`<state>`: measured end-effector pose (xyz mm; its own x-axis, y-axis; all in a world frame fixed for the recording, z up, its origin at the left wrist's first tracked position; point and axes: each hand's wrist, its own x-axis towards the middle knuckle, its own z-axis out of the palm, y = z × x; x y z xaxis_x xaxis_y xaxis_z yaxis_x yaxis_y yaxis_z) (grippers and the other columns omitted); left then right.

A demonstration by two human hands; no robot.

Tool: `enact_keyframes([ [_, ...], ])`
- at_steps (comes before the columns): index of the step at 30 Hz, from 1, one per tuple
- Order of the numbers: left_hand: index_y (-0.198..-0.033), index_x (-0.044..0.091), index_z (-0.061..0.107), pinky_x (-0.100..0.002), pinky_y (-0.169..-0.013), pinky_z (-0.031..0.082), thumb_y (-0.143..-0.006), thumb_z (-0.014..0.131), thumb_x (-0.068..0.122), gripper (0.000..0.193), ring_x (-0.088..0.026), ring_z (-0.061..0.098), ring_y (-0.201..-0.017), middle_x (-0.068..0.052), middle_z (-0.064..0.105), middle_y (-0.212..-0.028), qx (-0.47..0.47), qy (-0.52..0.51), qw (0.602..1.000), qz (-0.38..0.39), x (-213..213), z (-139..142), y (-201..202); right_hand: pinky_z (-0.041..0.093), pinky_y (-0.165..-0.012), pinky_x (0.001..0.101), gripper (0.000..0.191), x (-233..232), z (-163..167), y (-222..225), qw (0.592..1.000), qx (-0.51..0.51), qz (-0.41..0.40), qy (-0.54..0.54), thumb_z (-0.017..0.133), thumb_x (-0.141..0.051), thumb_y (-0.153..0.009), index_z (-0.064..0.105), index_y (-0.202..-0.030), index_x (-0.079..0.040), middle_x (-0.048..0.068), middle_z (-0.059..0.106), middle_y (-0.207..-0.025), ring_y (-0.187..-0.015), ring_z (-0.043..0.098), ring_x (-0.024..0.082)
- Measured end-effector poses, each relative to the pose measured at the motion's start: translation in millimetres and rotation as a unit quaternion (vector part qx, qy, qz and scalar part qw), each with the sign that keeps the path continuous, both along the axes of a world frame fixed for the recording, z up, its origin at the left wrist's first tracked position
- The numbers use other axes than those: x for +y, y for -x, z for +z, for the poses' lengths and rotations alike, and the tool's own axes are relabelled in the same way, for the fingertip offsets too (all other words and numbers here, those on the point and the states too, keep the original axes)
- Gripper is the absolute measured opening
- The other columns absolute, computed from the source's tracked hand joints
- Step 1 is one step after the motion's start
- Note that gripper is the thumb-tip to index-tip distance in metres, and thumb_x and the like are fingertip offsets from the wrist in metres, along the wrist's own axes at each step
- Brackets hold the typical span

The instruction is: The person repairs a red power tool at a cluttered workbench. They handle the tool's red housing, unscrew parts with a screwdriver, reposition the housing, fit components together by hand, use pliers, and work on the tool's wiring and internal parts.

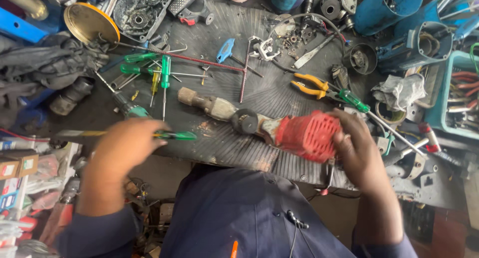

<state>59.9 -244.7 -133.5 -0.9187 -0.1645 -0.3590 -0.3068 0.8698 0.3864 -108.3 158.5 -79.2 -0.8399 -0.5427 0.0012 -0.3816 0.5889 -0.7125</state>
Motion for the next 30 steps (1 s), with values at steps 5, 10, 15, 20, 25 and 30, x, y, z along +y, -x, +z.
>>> enact_keyframes([
  [5,-0.107,0.015,0.076,-0.048,-0.082,0.051,-0.077,0.074,0.015,0.029,-0.036,0.067,-0.094,-0.010,0.071,-0.098,0.143,-0.014,0.986,-0.084,18.6,-41.2,14.3,0.037,-0.119,0.0422,0.034,-21.1,-19.5,3.4,0.998,0.016,0.007,0.068,0.040,-0.023,-0.110,0.059,-0.123,0.002,0.019,0.061,-0.134,-0.139,0.053,0.035],
  [10,-0.107,0.011,0.075,-0.046,-0.081,0.053,-0.086,0.072,0.013,0.021,-0.035,0.068,-0.094,-0.011,0.072,-0.101,0.229,-0.109,0.967,-0.036,-4.6,-59.1,23.5,0.038,-0.119,0.0430,0.037,-25.2,-18.7,-7.2,0.998,0.046,-0.033,0.024,0.036,-0.022,-0.113,0.063,-0.120,0.002,0.018,0.063,-0.131,-0.136,0.055,0.033],
  [15,-0.107,0.013,0.075,-0.047,-0.081,0.050,-0.094,0.075,0.018,0.014,-0.030,0.069,-0.091,-0.007,0.074,-0.098,0.236,0.034,0.970,0.056,-68.8,-59.0,24.5,0.042,-0.118,0.0402,0.031,-33.7,-25.7,-19.2,0.992,0.073,-0.090,0.058,0.043,-0.021,-0.119,0.063,-0.120,0.002,0.017,0.062,-0.135,-0.131,0.056,0.028],
  [20,-0.109,0.014,0.075,-0.047,-0.083,0.047,-0.095,0.076,0.018,0.015,-0.030,0.069,-0.097,-0.006,0.074,-0.105,0.251,0.097,0.961,0.068,-112.8,-69.3,18.9,0.048,-0.110,0.0322,0.024,-48.2,-41.1,-47.2,0.930,0.188,-0.217,0.231,0.063,-0.022,-0.113,0.056,-0.119,0.000,0.007,0.057,-0.130,-0.123,0.057,0.018],
  [25,-0.102,0.017,0.076,-0.050,-0.086,0.044,-0.093,0.074,0.032,0.017,-0.031,0.067,-0.099,-0.004,0.073,-0.104,0.208,0.080,0.975,0.026,-108.7,-77.6,11.4,0.049,-0.102,0.0347,0.021,-58.7,-56.9,-100.0,0.882,0.330,-0.277,0.192,0.068,-0.022,-0.105,0.057,-0.109,-0.005,0.005,0.058,-0.119,-0.115,0.057,0.021],
  [30,-0.094,0.018,0.076,-0.052,-0.090,0.040,-0.085,0.072,0.045,0.029,-0.027,0.067,-0.101,-0.004,0.072,-0.100,0.146,0.063,0.984,-0.080,-91.1,-71.7,9.2,0.053,-0.091,0.0428,0.026,-60.2,-79.0,-144.8,0.884,0.422,-0.189,0.071,0.081,-0.011,-0.095,0.056,-0.091,-0.010,0.009,0.058,-0.105,-0.103,0.061,0.029],
])
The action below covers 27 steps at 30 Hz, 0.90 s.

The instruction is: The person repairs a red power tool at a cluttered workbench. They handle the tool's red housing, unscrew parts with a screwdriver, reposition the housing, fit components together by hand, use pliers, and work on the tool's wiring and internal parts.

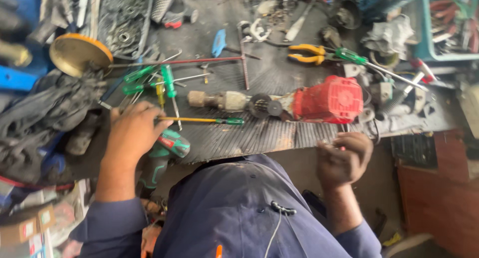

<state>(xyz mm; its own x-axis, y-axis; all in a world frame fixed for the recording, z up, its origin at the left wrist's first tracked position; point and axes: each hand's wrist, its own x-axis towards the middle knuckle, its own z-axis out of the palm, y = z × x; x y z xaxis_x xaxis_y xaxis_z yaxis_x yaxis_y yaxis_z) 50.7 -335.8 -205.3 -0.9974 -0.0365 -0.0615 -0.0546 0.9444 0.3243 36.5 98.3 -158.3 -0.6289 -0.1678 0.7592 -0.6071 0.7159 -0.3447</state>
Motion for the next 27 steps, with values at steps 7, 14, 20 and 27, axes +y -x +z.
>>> enact_keyframes([
  [7,-0.090,0.012,0.072,-0.049,-0.084,0.048,-0.085,0.073,0.033,0.022,-0.031,0.068,-0.095,-0.005,0.073,-0.094,-0.049,-0.050,0.991,-0.112,15.2,38.8,10.1,0.054,-0.077,0.0340,0.024,5.7,9.9,-16.3,0.991,-0.058,0.001,0.118,0.081,-0.012,-0.091,0.057,-0.091,-0.007,0.007,0.063,-0.093,-0.087,0.063,0.024],
  [14,-0.083,0.012,0.072,-0.039,-0.073,0.054,-0.080,0.081,0.028,0.018,-0.024,0.071,-0.082,0.000,0.075,-0.089,0.149,-0.179,0.940,-0.249,110.1,106.3,17.9,0.055,-0.093,0.0389,0.035,-7.8,24.4,-17.6,0.926,-0.304,0.216,0.060,0.080,-0.022,-0.086,0.068,-0.113,-0.005,0.013,0.067,-0.113,-0.107,0.068,0.031],
  [20,-0.092,0.013,0.075,-0.035,-0.073,0.055,-0.083,0.084,0.032,0.023,-0.018,0.074,-0.086,0.001,0.077,-0.097,0.155,-0.307,0.837,-0.426,205.0,130.7,28.3,0.055,-0.094,0.0440,0.035,7.7,7.0,-1.9,0.880,-0.339,0.331,-0.023,0.080,-0.016,-0.081,0.066,-0.111,-0.004,0.014,0.068,-0.115,-0.109,0.068,0.036],
  [27,-0.107,0.006,0.073,-0.032,-0.082,0.055,-0.100,0.067,0.025,0.021,-0.019,0.068,-0.084,-0.006,0.075,-0.097,0.162,-0.409,0.889,-0.125,207.9,91.2,142.1,0.061,-0.073,0.0362,0.026,82.3,16.4,18.8,0.936,-0.235,0.254,0.067,0.081,-0.007,-0.081,0.071,-0.105,-0.004,0.010,0.074,-0.095,-0.085,0.076,0.029],
])
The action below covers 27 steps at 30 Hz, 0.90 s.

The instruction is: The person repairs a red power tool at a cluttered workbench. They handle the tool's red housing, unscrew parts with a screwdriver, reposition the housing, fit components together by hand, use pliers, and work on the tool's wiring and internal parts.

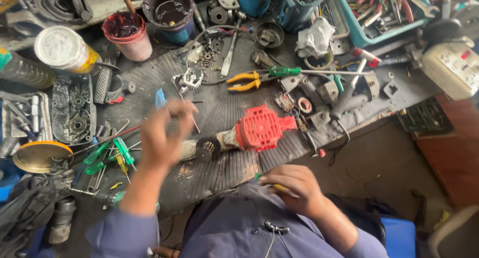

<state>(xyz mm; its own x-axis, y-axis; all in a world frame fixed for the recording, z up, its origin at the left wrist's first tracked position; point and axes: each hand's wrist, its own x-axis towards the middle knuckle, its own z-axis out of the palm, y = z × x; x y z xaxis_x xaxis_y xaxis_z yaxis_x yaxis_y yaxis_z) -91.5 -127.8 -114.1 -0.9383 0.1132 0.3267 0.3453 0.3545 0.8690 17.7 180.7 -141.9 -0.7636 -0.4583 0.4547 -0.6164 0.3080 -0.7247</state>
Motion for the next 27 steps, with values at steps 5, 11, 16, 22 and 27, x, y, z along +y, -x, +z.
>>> enact_keyframes([
  [5,-0.108,0.006,0.071,-0.043,-0.089,0.051,-0.087,0.080,0.025,0.029,-0.029,0.065,-0.099,-0.010,0.070,-0.103,0.048,0.217,0.970,0.099,-7.5,-47.7,99.0,0.062,-0.077,0.0334,0.021,49.4,-1.3,17.9,0.992,0.060,-0.102,0.032,0.077,-0.003,-0.084,0.068,-0.103,-0.004,0.010,0.075,-0.097,-0.090,0.077,0.025],
  [11,-0.105,0.012,0.075,-0.049,-0.089,0.048,-0.088,0.081,0.027,0.023,-0.034,0.064,-0.103,-0.008,0.071,-0.108,0.025,0.311,0.946,0.090,8.6,-90.6,158.6,0.061,-0.073,0.0334,0.019,63.3,-31.4,53.0,0.997,-0.010,-0.077,-0.015,0.080,-0.003,-0.081,0.068,-0.096,-0.006,0.008,0.075,-0.093,-0.089,0.077,0.024],
  [16,-0.103,0.016,0.078,-0.048,-0.085,0.051,-0.090,0.077,0.021,0.014,-0.032,0.066,-0.100,-0.006,0.070,-0.102,0.025,0.389,0.917,0.081,8.5,-110.2,214.4,0.060,-0.072,0.0329,0.022,66.5,-47.9,64.7,0.998,0.000,-0.056,-0.014,0.082,-0.007,-0.079,0.068,-0.095,-0.008,0.004,0.075,-0.092,-0.090,0.076,0.024],
  [22,-0.098,0.020,0.079,-0.046,-0.082,0.051,-0.088,0.078,0.020,0.010,-0.027,0.067,-0.098,-0.003,0.068,-0.097,0.059,0.466,0.882,0.048,26.4,-123.2,245.1,0.062,-0.071,0.0334,0.019,78.7,-57.0,85.6,0.997,-0.022,-0.070,0.024,0.080,-0.005,-0.081,0.067,-0.095,-0.006,0.005,0.075,-0.088,-0.086,0.077,0.024],
  [27,-0.102,0.021,0.080,-0.045,-0.080,0.051,-0.079,0.080,0.022,0.023,-0.027,0.066,-0.098,-0.004,0.065,-0.098,0.080,0.461,0.884,0.002,33.3,-121.4,245.2,0.064,-0.074,0.0343,0.019,83.2,-67.2,95.5,0.994,-0.026,-0.083,0.070,0.078,-0.003,-0.083,0.065,-0.097,-0.004,0.007,0.074,-0.085,-0.083,0.077,0.024],
])
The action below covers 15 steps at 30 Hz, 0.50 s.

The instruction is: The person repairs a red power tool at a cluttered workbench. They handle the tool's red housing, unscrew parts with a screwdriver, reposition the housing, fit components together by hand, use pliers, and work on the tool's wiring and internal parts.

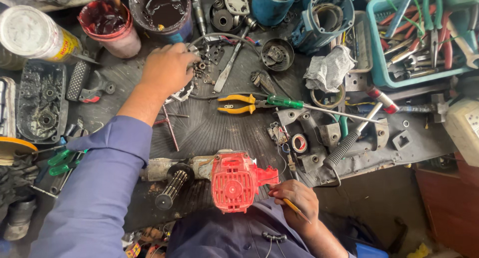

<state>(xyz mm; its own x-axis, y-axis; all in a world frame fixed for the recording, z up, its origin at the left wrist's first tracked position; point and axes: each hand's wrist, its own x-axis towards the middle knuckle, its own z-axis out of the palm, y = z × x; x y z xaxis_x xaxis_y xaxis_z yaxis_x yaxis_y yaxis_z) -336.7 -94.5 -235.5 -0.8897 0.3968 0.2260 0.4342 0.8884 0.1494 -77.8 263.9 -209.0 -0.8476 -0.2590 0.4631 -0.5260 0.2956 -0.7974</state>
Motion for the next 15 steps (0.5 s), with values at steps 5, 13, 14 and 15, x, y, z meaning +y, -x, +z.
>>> enact_keyframes([
  [5,-0.095,0.017,0.079,-0.043,-0.085,0.052,-0.083,0.082,0.020,0.013,-0.026,0.066,-0.103,-0.003,0.064,-0.101,-0.052,-0.036,0.998,-0.013,-6.0,-0.9,-7.4,0.064,-0.073,0.0338,0.022,6.2,-8.2,1.4,1.000,0.006,0.011,0.005,0.079,-0.003,-0.080,0.066,-0.098,-0.004,0.006,0.074,-0.084,-0.081,0.077,0.023],
  [13,-0.094,0.013,0.078,-0.046,-0.084,0.052,-0.081,0.084,0.023,0.018,-0.031,0.065,-0.102,-0.006,0.066,-0.100,-0.100,-0.053,0.993,0.042,-9.3,-6.3,-1.7,0.062,-0.069,0.0337,0.021,6.4,-12.5,2.3,1.000,-0.001,0.011,0.009,0.079,-0.007,-0.081,0.066,-0.097,-0.005,0.005,0.075,-0.084,-0.080,0.075,0.023],
  [14,-0.093,0.014,0.079,-0.046,-0.084,0.052,-0.081,0.084,0.023,0.016,-0.031,0.065,-0.102,-0.006,0.066,-0.099,-0.106,-0.037,0.992,0.053,-9.2,-6.3,-1.4,0.061,-0.068,0.0335,0.021,6.9,-12.4,2.5,1.000,0.000,0.010,0.002,0.079,-0.008,-0.081,0.066,-0.097,-0.005,0.005,0.075,-0.084,-0.079,0.075,0.023],
  [15,-0.092,0.014,0.079,-0.045,-0.082,0.053,-0.081,0.084,0.022,0.015,-0.031,0.066,-0.101,-0.006,0.066,-0.098,-0.089,-0.032,0.995,0.041,-9.2,-6.0,-1.4,0.061,-0.068,0.0333,0.020,7.2,-12.5,2.9,1.000,-0.001,0.014,0.008,0.079,-0.009,-0.081,0.066,-0.097,-0.005,0.005,0.075,-0.084,-0.079,0.075,0.022],
])
